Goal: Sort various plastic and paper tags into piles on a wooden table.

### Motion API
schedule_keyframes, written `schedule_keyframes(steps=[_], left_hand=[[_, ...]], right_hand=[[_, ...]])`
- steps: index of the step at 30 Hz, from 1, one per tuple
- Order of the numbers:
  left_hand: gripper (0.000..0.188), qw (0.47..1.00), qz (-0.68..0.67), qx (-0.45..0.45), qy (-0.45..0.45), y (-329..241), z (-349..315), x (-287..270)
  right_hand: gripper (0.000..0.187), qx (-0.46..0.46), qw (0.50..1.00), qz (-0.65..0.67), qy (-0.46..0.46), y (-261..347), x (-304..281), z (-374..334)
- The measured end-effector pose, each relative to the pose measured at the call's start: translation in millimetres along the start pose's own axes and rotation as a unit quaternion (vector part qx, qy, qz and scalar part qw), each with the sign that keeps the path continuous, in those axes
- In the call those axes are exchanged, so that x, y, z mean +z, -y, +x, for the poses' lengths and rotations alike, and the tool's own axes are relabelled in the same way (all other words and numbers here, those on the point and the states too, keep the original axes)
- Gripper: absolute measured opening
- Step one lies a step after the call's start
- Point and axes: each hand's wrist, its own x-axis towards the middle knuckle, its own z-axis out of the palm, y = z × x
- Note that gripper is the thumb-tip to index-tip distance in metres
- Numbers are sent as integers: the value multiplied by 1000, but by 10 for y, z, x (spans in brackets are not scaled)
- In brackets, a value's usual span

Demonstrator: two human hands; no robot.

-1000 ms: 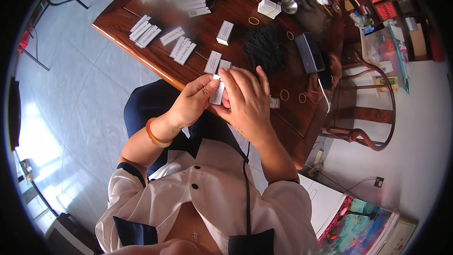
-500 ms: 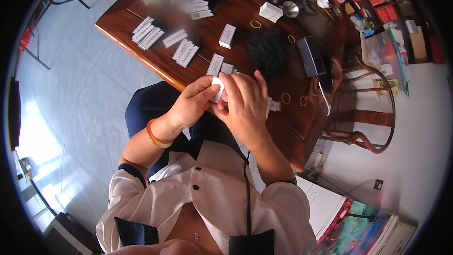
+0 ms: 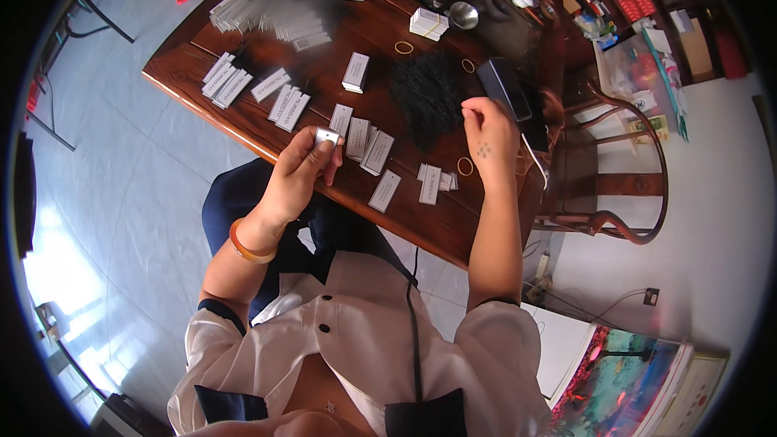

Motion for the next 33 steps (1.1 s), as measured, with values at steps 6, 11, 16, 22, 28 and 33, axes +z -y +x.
schedule_keyframes(steps=[6,11,16,22,28,33], left_hand=[[13,997,75,34,-4,13,-6,11],[11,992,104,66,-6,14,-19,-19],[16,987,140,77,-11,-41,-30,-49],[16,989,128,70,-18,-71,-49,-74],[18,988,132,76,-6,-61,-18,-53],[17,989,121,78,-17,-45,-16,-77]], right_hand=[[13,40,998,-55,5,-31,202,254],[24,115,979,-155,62,106,324,525],[15,77,988,-132,24,70,381,399],[10,-58,990,-114,-64,282,305,16],[13,-40,996,-50,-60,249,260,-32],[15,20,998,34,-45,247,197,-85]])
